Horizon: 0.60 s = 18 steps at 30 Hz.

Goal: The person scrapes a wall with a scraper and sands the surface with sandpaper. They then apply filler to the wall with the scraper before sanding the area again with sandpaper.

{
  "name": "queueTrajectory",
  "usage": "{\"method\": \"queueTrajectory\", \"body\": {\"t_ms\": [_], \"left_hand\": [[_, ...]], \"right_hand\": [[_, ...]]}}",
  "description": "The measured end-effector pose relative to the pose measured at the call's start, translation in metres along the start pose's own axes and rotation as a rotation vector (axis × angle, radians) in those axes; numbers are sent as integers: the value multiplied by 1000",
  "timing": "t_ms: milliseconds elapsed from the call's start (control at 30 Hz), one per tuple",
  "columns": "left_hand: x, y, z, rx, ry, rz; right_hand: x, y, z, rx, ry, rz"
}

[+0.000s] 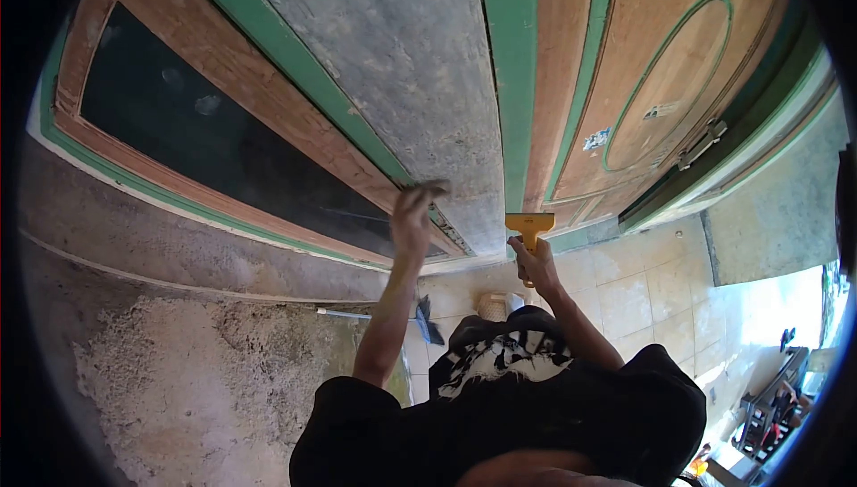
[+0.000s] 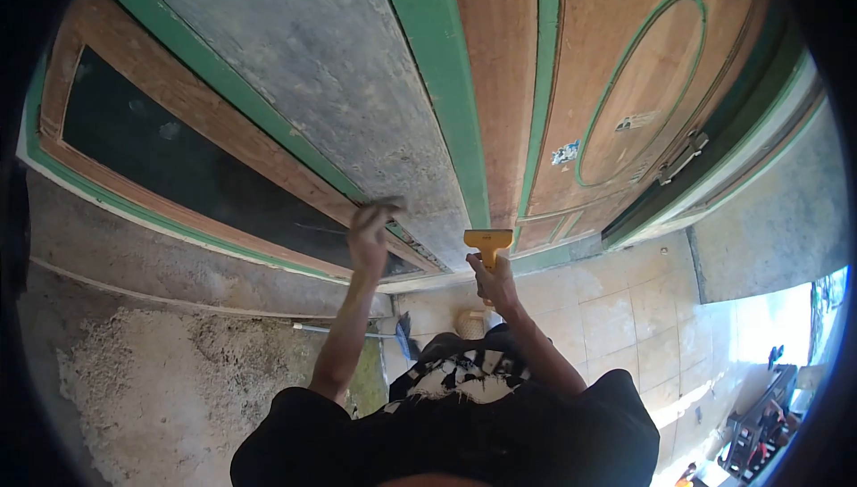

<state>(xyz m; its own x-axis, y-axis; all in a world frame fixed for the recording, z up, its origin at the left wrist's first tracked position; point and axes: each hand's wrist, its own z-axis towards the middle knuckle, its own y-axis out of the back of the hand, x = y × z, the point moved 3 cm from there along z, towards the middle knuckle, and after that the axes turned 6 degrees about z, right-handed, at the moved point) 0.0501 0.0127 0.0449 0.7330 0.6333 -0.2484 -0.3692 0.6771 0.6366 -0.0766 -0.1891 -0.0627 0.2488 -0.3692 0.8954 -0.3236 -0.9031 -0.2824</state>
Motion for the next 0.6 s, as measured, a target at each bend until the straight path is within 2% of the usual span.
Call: {"method": "queueTrajectory", "body": {"t_ms": [67, 133, 200, 233, 267, 333, 367, 400, 467, 500, 533, 600], "left_hand": [[6, -18, -32, 2, 81, 5], [9, -15, -15, -6, 137, 10], [3, 11, 13, -381, 7, -159], [-10, 28, 35, -324, 45, 0], [-5, 23, 30, -322, 54, 4], [-1, 6, 31, -158, 157, 46], [-7, -4, 28, -66, 109, -107], [-1, -15, 12, -66, 110, -108], [23, -46, -32, 83, 257, 131], [13, -32, -15, 41, 262, -12], [6, -14, 12, 36, 255, -12], [-5, 26, 57, -155, 251, 35]], "right_hand": [[-2, 2, -1, 8, -22, 0], [0, 0, 4, 1, 19, -55], [1, 1, 7, -7, -7, -8], [-3, 0, 2, -12, -45, 32], [-4, 0, 1, -9, -53, 28], [-4, 0, 5, 6, -55, 39], [-2, 0, 8, 6, -50, 39], [-2, 1, 9, -7, -35, 43], [-2, 3, 4, -19, -31, 43], [1, 4, 3, -23, -31, 50], [7, 4, 6, -28, -22, 60], [14, 3, 11, -24, -12, 55]]}}
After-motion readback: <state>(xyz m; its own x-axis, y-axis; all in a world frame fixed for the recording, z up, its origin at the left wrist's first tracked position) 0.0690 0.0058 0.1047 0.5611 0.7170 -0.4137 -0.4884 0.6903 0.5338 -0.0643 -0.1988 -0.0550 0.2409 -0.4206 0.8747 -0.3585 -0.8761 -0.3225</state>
